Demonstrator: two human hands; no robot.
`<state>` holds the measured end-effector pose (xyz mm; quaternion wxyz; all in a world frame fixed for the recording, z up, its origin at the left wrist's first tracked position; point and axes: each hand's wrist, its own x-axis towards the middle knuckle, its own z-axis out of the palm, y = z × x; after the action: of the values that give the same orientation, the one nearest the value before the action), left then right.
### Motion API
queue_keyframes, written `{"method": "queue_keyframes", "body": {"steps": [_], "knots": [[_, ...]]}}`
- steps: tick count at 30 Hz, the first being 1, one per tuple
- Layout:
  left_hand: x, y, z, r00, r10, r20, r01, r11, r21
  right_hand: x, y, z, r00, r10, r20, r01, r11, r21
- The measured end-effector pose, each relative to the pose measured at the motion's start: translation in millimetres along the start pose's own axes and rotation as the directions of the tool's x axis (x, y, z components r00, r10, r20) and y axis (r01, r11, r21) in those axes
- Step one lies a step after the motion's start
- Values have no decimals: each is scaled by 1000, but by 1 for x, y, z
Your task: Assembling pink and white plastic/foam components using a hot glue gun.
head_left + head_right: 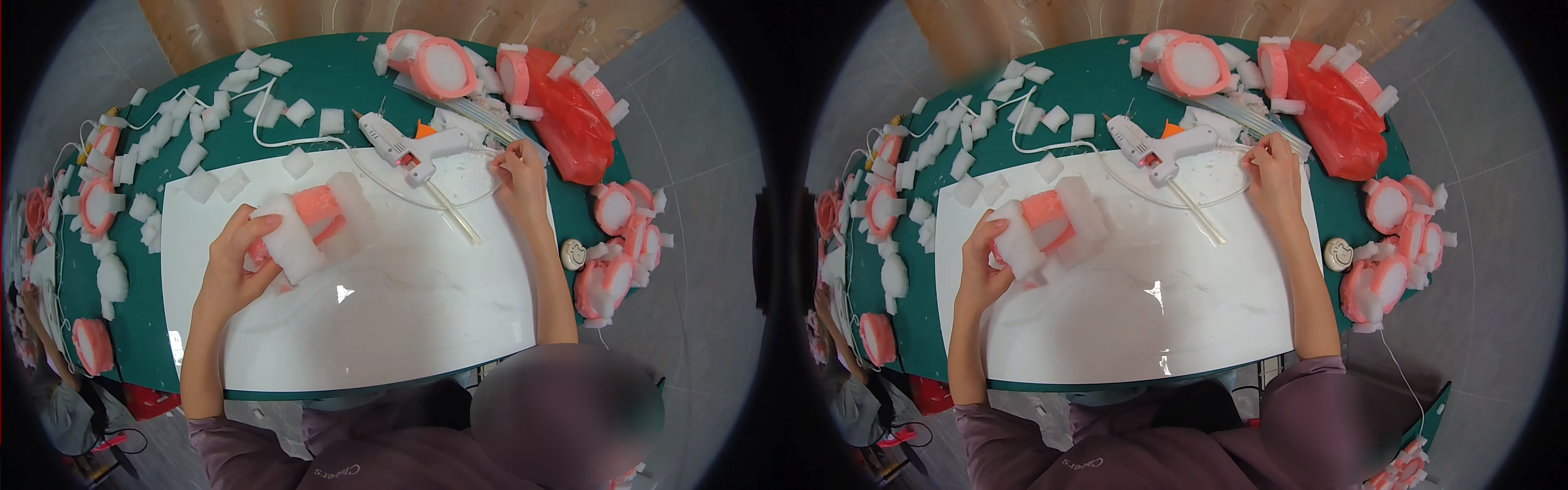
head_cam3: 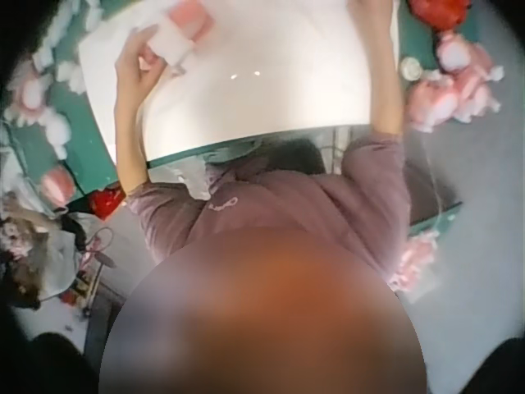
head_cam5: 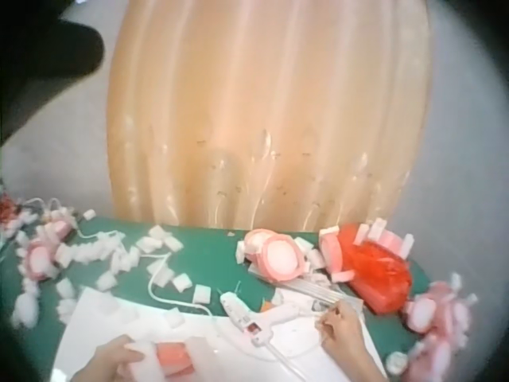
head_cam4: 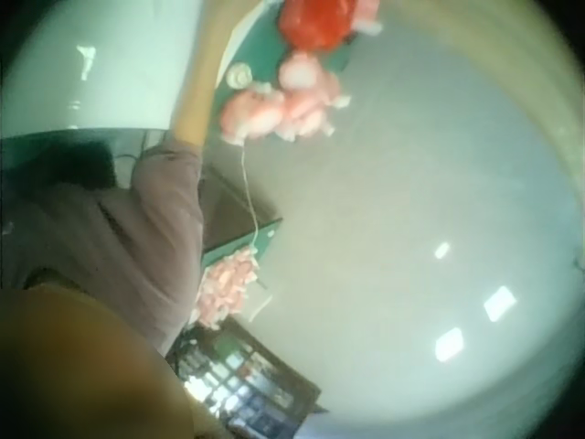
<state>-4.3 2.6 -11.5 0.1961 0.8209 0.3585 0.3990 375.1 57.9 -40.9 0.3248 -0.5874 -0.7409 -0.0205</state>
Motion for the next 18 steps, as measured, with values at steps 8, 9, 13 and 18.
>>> {"method": "queue_keyframes", "body": {"steps": [8,9,13,18], "knots": [[0,0,0,1000,1,7,-1,1000,-18,8,-1,-28,958,-52,-281,36,997,-65],[0,-1,0,1000,2,7,-2,1000,-18,7,0,-32,958,-52,-281,36,997,-65],[-3,-3,1,1000,-8,-3,7,999,-40,2,16,-39,965,98,-242,-101,995,-2],[-2,-4,2,1000,0,-11,-1,998,-60,2,14,-32,992,97,-85,-89,991,99]]}}
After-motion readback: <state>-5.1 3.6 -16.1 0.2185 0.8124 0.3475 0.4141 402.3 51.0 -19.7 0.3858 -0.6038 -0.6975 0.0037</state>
